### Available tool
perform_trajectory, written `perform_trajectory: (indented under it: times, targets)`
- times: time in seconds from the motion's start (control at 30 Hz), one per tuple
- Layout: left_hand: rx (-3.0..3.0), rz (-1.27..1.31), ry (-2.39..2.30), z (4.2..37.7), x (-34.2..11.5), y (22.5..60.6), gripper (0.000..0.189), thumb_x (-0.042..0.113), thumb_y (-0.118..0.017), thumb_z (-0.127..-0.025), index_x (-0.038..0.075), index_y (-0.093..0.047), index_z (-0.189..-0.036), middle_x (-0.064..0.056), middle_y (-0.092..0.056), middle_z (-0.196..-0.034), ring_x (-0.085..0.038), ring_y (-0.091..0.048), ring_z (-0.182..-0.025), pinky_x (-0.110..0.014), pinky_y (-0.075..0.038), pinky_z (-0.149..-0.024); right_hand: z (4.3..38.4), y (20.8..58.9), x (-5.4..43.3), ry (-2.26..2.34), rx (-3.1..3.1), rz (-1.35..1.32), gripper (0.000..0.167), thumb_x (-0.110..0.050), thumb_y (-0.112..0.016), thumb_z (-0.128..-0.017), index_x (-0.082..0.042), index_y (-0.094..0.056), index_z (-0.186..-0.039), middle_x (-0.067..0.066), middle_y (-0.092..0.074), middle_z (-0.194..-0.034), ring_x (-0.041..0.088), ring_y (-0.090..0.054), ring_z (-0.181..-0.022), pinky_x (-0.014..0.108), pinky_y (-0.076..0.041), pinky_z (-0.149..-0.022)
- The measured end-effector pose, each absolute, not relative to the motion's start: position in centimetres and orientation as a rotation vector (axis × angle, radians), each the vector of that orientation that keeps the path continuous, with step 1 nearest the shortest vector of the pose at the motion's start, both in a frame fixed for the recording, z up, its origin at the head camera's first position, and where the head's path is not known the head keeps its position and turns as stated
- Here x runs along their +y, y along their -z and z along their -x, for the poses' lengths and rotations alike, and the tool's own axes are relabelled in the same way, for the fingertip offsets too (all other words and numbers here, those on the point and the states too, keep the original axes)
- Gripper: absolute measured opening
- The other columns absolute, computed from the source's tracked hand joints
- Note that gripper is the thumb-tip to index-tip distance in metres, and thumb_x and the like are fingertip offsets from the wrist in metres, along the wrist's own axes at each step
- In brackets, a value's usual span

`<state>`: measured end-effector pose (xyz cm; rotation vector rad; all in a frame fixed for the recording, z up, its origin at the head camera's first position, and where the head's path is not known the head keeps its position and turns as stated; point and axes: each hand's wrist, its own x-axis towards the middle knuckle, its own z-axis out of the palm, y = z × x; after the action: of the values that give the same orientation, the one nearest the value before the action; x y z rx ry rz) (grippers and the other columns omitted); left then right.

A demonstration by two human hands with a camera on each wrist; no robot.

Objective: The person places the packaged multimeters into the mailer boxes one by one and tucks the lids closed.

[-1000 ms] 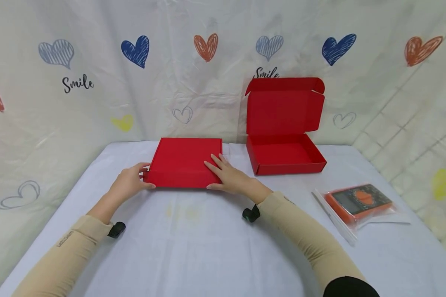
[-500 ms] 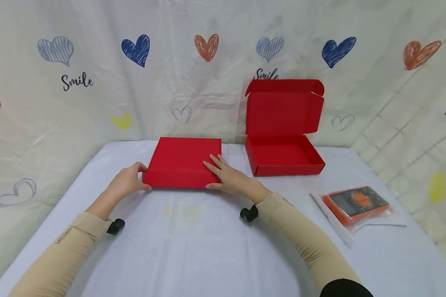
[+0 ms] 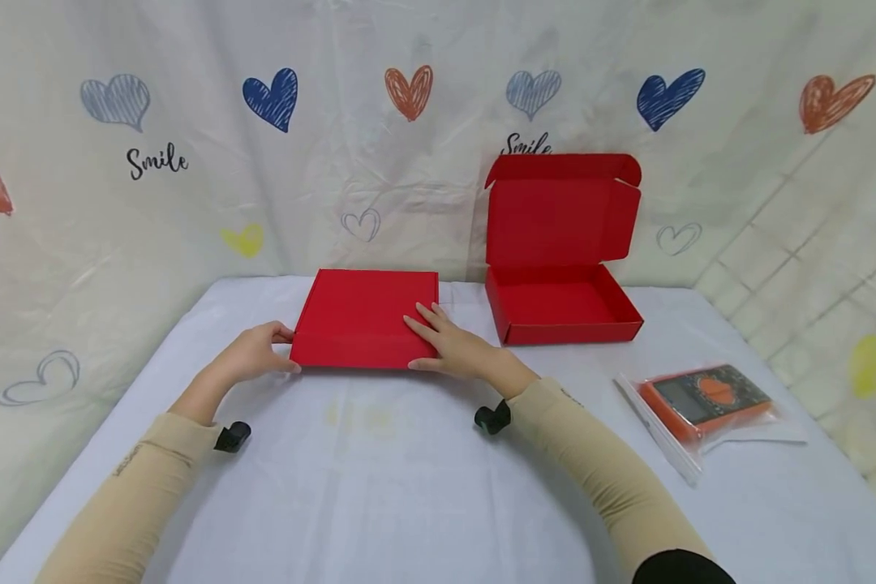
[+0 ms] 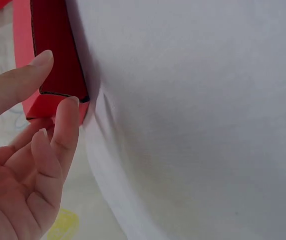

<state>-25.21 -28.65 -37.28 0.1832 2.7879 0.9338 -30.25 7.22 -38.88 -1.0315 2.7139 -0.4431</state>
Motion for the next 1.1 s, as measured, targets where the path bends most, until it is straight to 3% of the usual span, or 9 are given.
perform_trajectory:
  times: [0.23,0.4,0.53,0.8,1.1]
  targets:
    - [2.706,-0.188,-0.985,25.4,-29.3,37.2,0.055,0.023,-0.082,-0.087,-0.003,-0.051,-0.125,-0.035,-0.052,-0.141,-0.038,-0.065,-0.107,-0.049,-0.052,-0.089,30.4,39.0,7.4,0.447,2.706,1.039,0.088,-0.05,-0.066,-0.098,-0.022,-0.018,-0.166,0.009,-0.003,-0.172,0.035,0.003,-0.157,0.044,-0.049,-0.106]
    - [2.592,-0.207,-1.066,25.3,-29.8,37.0,0.062,0.023,-0.079,-0.09,-0.005,-0.043,-0.134,-0.036,-0.046,-0.146,-0.028,-0.072,-0.089,-0.057,-0.045,-0.098,30.3,38.8,7.4,0.445,2.698,1.03,0.087,-0.051,-0.065,-0.098,-0.023,-0.019,-0.166,0.007,-0.003,-0.172,0.033,0.003,-0.157,0.042,-0.048,-0.107]
    - [2.537,-0.208,-1.065,25.4,-29.9,36.5,0.065,0.021,-0.075,-0.093,-0.007,-0.039,-0.138,-0.037,-0.043,-0.149,-0.025,-0.072,-0.088,-0.06,-0.043,-0.102,30.2,38.4,7.3,0.441,2.684,1.023,0.086,-0.052,-0.064,-0.098,-0.023,-0.02,-0.166,0.005,-0.002,-0.172,0.032,0.003,-0.157,0.041,-0.047,-0.108]
    - [2.512,-0.199,-0.99,25.8,-29.1,35.4,0.064,0.019,-0.072,-0.094,-0.012,-0.039,-0.14,-0.035,-0.049,-0.144,-0.026,-0.071,-0.086,-0.05,-0.05,-0.099,30.2,37.7,7.7,0.401,2.679,1.007,0.086,-0.049,-0.066,-0.098,-0.022,-0.021,-0.165,0.006,-0.004,-0.172,0.033,0.002,-0.157,0.043,-0.047,-0.108]
    - [2.5,-0.171,-0.906,25.5,-28.8,34.7,0.063,0.018,-0.069,-0.096,-0.015,-0.038,-0.14,-0.027,-0.064,-0.125,-0.022,-0.069,-0.086,-0.052,-0.049,-0.099,30.4,37.7,7.4,0.358,2.682,1.013,0.086,-0.049,-0.066,-0.097,-0.024,-0.02,-0.166,0.006,-0.003,-0.172,0.033,0.0,-0.157,0.044,-0.047,-0.107]
